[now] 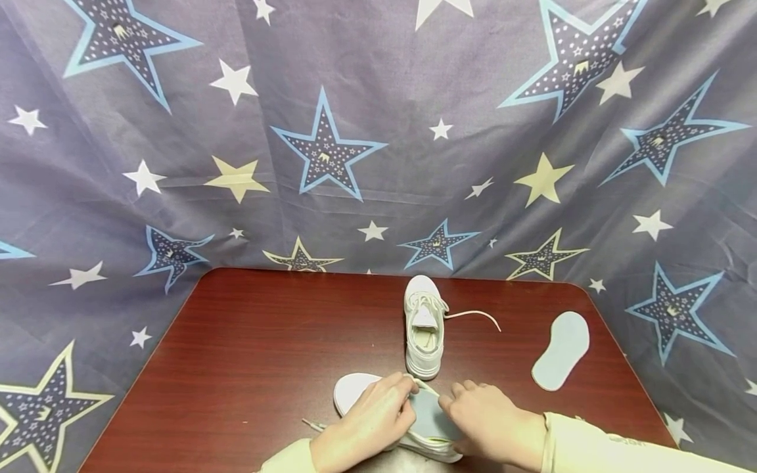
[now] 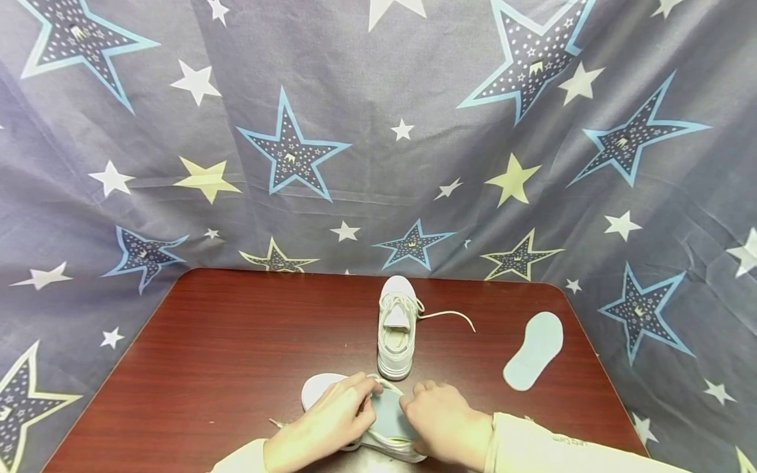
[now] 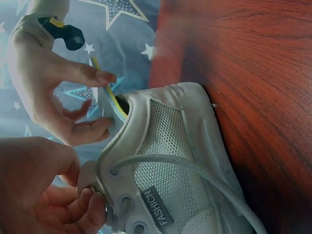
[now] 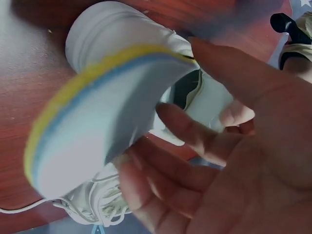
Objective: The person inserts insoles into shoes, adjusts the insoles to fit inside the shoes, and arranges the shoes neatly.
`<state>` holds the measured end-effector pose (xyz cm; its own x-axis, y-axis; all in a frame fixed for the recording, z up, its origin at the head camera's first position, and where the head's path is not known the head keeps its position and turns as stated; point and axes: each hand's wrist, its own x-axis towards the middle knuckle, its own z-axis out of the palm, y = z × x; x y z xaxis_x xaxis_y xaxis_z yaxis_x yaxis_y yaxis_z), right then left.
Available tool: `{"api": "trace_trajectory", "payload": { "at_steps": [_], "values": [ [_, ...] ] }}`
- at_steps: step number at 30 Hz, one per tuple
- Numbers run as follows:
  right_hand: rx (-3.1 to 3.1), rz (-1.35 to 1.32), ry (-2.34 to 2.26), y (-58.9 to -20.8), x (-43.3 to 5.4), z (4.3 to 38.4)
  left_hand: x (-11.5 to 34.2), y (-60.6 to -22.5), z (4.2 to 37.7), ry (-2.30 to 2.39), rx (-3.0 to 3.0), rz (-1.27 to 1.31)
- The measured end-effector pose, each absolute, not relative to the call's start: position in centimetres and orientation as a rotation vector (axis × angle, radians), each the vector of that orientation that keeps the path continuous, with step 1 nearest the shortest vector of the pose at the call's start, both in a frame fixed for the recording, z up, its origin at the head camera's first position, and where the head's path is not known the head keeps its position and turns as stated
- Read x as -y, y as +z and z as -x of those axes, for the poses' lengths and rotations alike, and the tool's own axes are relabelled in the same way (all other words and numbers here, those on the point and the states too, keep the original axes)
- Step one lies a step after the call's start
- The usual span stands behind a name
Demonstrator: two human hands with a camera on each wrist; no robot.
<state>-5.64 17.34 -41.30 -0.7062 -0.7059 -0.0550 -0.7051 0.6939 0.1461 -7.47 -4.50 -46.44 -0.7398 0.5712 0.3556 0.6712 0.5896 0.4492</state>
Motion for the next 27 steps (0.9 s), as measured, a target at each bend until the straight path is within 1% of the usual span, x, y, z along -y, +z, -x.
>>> {"api": "trace_trajectory", "payload": {
  "at_steps": [13, 27],
  "values": [
    [2.97, -1.234, 0.122, -41.24, -17.97, 5.94, 4.56, -46.11, 7.47, -0.889, 2.646, 1.045],
    [2.961, -1.265, 0.219, -41.84, -17.31, 6.39, 4.55, -46.06, 7.48, -0.853, 2.623, 1.05]
  ]
}}
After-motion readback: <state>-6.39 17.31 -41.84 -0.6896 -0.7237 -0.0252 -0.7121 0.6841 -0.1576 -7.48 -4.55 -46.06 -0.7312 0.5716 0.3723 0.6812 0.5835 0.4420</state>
